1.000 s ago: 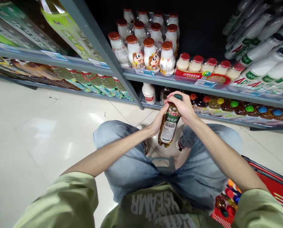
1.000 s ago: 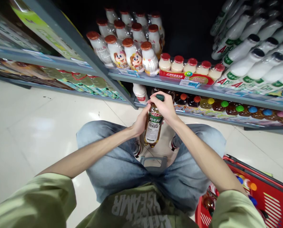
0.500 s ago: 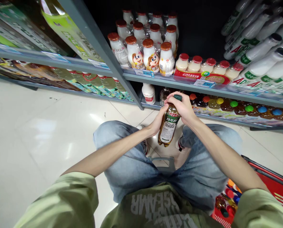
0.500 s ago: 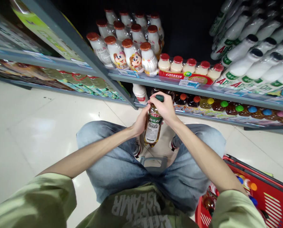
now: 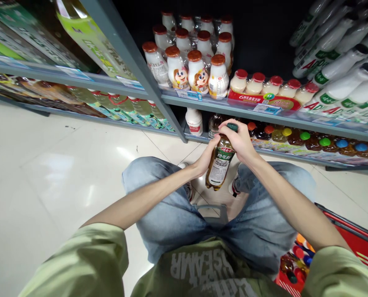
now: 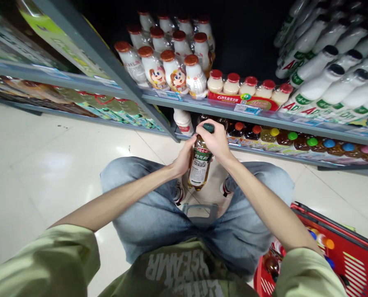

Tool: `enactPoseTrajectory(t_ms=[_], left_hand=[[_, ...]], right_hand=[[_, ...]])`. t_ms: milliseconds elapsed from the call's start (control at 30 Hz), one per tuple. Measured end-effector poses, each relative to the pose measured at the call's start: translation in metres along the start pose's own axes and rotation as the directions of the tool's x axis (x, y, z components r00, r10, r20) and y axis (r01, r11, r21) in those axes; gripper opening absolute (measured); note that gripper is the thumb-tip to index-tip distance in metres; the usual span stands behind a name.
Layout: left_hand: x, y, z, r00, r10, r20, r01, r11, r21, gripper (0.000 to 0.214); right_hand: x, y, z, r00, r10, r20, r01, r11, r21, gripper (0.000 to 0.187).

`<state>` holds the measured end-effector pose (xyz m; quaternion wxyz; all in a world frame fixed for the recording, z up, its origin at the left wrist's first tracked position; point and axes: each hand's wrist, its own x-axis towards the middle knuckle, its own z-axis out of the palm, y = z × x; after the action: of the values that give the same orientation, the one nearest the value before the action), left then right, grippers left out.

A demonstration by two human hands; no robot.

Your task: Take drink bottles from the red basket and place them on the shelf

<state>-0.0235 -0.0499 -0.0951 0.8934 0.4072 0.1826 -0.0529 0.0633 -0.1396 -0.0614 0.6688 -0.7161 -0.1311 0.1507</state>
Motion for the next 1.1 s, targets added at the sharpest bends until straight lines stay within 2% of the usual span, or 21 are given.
enactPoseTrajectory(t_ms=[333,533,600,700,800,900,967,1100], left_hand=[[0.000,0.001,0.001,0.999,0.023,0.025,-0.023,1.000,0.011,0.035],[-0.003,0.004,0.003,1.000,0.011,0.015,-0.012,1.000,0.012,0.035],[-0.003,0.006,0.004,1.000,-0.010,0.025,0.010,1.000,0.010,0.037],[-0.005,0.010,0.003,0.997,-0.062,0.055,0.061,0.998,0.008,0.040],[-0.008,0.015,0.002,0.989,-0.093,0.117,0.094,0.996,0.000,0.050],[-0.015,0.018,0.003,0.955,-0.191,0.227,0.198,0.980,-0.007,0.063],[-0.020,0.019,0.005,0.932,-0.255,0.259,0.268,0.963,-0.017,0.068],[-0.021,0.016,0.009,0.930,-0.278,0.239,0.297,0.954,-0.049,0.070]], right_hand=[[0.000,0.003,-0.003,0.999,-0.041,0.008,0.042,0.997,-0.069,0.008],[0.002,0.005,-0.003,1.000,-0.010,0.004,0.010,0.998,-0.060,0.008],[0.003,0.002,-0.003,1.000,0.019,0.016,-0.019,1.000,-0.008,0.007],[0.004,-0.006,-0.003,0.991,0.122,0.051,-0.127,0.986,0.107,0.007],[0.002,-0.018,-0.006,0.965,0.218,0.143,-0.245,0.947,0.210,0.014],[-0.002,-0.028,-0.009,0.944,0.174,0.281,-0.260,0.915,0.307,0.016],[-0.005,-0.031,-0.010,0.941,0.104,0.322,-0.221,0.910,0.351,0.014],[-0.005,-0.032,-0.009,0.968,0.059,0.246,-0.141,0.933,0.331,0.012]])
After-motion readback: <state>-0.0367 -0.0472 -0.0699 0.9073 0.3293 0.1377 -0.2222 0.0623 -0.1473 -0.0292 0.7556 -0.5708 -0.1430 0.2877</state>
